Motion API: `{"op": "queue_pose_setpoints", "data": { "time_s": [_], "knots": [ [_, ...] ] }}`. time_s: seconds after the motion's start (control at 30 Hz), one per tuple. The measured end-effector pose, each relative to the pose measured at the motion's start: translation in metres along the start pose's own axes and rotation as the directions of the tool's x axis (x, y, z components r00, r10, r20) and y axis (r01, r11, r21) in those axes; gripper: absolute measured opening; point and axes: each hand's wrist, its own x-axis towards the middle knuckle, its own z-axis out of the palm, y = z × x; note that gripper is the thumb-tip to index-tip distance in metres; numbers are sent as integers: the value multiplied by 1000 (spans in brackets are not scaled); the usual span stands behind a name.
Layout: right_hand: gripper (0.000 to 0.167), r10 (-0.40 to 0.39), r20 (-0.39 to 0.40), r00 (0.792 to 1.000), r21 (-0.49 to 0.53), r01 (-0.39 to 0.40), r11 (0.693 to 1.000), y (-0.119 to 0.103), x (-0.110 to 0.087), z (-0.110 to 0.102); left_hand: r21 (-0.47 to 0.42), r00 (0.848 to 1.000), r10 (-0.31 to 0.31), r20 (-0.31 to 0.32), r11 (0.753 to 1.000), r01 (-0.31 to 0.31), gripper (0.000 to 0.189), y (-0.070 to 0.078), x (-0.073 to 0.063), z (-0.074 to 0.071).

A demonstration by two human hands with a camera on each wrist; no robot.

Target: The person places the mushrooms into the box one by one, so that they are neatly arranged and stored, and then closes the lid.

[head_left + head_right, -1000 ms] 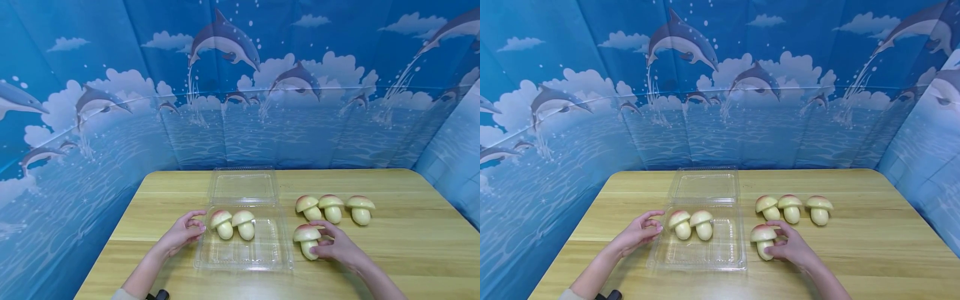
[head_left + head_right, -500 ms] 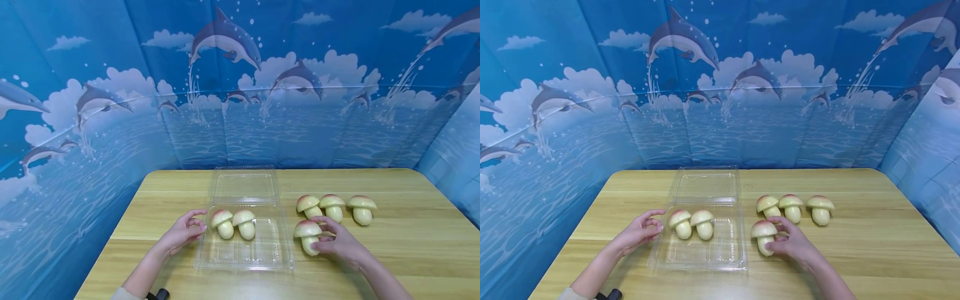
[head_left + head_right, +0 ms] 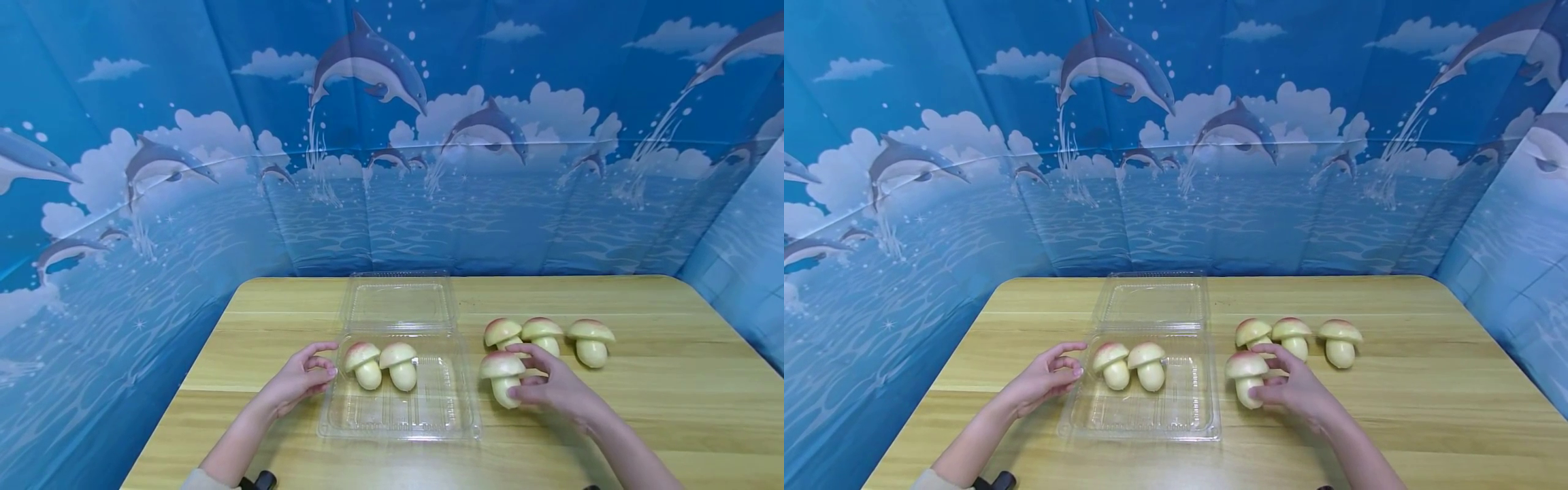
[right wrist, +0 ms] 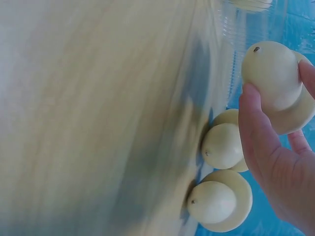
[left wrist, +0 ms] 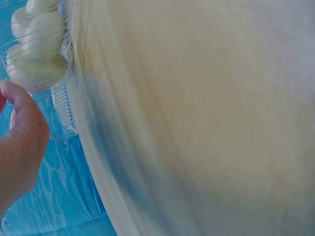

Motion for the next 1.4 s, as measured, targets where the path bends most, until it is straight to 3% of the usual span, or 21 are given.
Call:
{"op": "queue_pose_setpoints", "data": {
  "time_s": [0.8,1.4],
  "knots": [
    [71,-29,38,999,-36,31,999,-26,7,7,-9,1000,-2,5,1000,2,58,2,-2,1],
    [73,-35,97,995,11,34,999,-40,21,24,7,1000,3,2,1000,-3,59,5,-4,2]
  ]
}}
